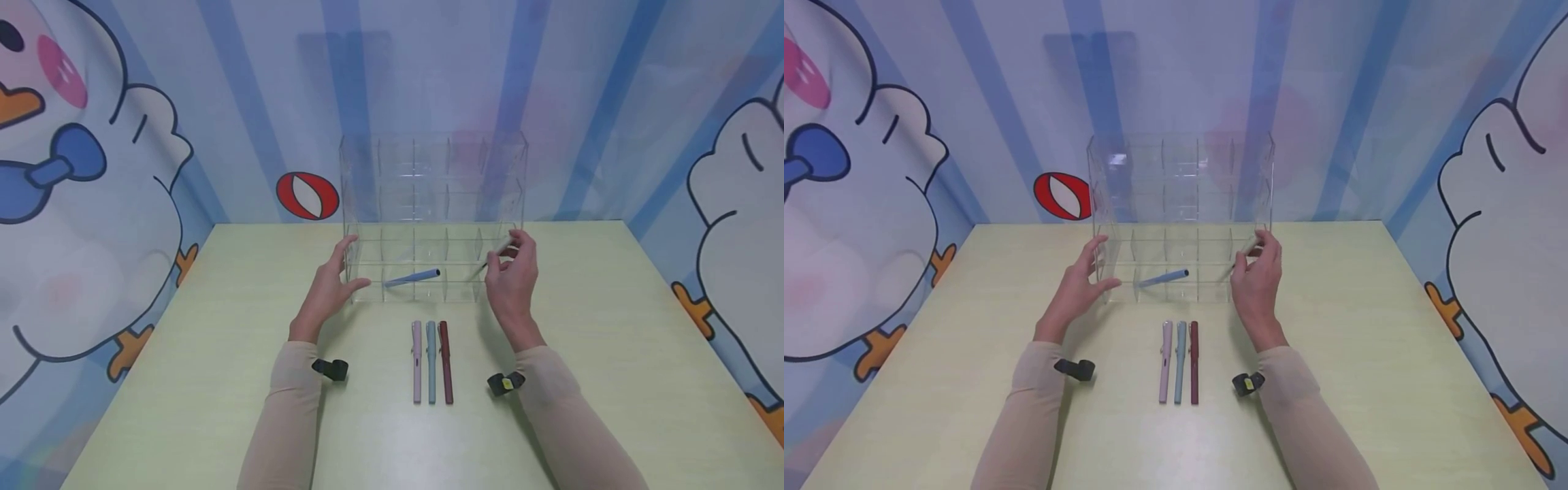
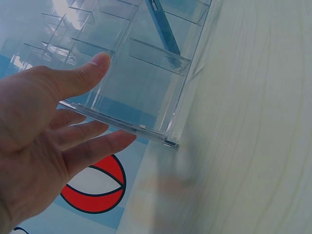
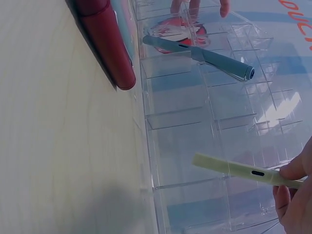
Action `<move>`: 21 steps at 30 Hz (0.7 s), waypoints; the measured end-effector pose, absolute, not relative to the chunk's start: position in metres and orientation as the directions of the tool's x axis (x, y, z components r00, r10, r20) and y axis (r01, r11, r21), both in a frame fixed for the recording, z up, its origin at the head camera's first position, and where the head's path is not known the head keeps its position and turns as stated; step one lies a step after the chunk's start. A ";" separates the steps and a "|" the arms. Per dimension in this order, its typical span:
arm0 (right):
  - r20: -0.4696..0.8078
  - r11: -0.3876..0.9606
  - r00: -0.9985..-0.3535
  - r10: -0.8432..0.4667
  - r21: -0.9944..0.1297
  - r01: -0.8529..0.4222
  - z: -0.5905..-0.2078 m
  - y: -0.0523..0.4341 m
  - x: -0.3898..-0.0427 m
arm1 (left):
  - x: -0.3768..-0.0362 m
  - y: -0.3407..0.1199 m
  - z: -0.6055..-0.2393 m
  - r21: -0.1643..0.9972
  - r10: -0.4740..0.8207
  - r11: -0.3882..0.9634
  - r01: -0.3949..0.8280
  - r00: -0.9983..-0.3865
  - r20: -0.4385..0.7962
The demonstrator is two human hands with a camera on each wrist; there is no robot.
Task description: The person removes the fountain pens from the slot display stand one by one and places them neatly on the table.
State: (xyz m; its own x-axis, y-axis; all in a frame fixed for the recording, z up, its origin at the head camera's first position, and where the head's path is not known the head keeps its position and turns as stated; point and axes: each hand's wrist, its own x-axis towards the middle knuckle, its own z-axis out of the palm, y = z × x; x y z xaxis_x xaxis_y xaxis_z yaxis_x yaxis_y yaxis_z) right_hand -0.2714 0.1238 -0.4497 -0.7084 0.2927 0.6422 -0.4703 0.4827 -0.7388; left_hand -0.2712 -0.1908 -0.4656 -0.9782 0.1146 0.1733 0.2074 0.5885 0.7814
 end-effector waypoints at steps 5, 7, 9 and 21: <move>0.659 0.477 -0.685 0.311 -0.732 -0.487 -0.449 0.125 -0.272 | -0.271 -0.191 -0.466 0.782 0.112 0.589 0.204 -0.979 0.171; 0.664 0.473 -0.675 0.322 -0.730 -0.492 -0.448 0.125 -0.273 | -0.271 -0.190 -0.465 0.782 0.110 0.590 0.201 -0.979 0.169; 0.670 0.470 -0.665 0.330 -0.727 -0.500 -0.447 0.126 -0.273 | -0.271 -0.190 -0.465 0.782 0.109 0.590 0.201 -0.979 0.170; 0.644 0.390 -0.680 0.351 -0.761 -0.519 -0.438 0.125 -0.268 | -0.270 -0.191 -0.465 0.782 0.118 0.587 0.209 -0.978 0.172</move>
State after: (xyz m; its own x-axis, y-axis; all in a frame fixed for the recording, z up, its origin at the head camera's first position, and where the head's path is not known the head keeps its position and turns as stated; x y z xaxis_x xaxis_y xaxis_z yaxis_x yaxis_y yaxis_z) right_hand -0.2683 0.1255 -0.4380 -0.6799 0.3514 0.6437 -0.5190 0.3896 -0.7609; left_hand -0.2703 -0.1914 -0.4652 -0.9779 0.1183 0.1722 0.2088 0.5874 0.7819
